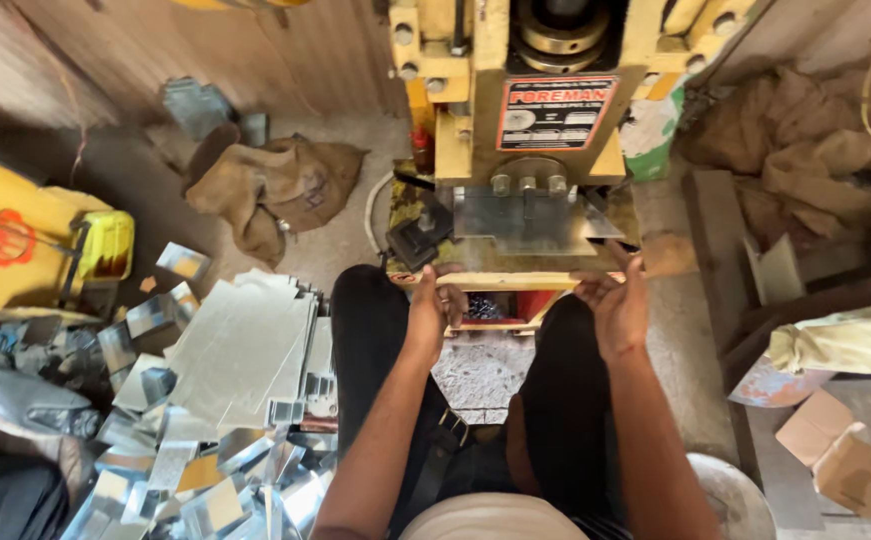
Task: The person sits on the floor and repeatedly places rectangular metal sheets into a hydraulic press machine. They align the sheets, operate the press to cut or shape them, and then remove the processed pieces, placing them into a growing pile on the floor.
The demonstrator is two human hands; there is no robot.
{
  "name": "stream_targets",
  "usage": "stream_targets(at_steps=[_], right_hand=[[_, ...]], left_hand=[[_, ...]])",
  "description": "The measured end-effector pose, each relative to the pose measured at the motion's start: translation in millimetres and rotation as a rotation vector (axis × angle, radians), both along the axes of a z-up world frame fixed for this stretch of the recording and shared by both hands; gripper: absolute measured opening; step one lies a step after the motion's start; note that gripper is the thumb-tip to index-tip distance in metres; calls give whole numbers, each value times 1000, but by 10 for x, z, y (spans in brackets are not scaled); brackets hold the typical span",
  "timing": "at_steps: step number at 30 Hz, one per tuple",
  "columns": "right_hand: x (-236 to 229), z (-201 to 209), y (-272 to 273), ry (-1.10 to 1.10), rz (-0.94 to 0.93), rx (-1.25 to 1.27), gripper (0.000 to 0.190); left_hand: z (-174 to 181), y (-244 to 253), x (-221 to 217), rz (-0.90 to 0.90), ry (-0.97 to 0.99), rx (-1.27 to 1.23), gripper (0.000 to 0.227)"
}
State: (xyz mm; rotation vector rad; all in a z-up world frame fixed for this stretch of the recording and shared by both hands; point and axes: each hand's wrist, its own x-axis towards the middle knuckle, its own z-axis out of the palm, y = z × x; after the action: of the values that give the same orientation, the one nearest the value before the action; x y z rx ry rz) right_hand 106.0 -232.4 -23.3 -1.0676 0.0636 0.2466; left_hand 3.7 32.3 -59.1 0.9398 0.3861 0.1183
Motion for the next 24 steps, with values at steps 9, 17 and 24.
stream_targets(at_steps=[9, 17, 24], right_hand=[[521, -50, 31, 49, 157, -25, 46], [-1200, 506, 45, -65, 812, 76, 40], [-887, 462, -438, -536, -83, -587, 17]], left_hand=[[-67, -241, 123, -133, -304, -13, 87], [-84, -708, 23, -319, -366, -166, 102], [-178, -504, 197, 29, 29, 68, 53]])
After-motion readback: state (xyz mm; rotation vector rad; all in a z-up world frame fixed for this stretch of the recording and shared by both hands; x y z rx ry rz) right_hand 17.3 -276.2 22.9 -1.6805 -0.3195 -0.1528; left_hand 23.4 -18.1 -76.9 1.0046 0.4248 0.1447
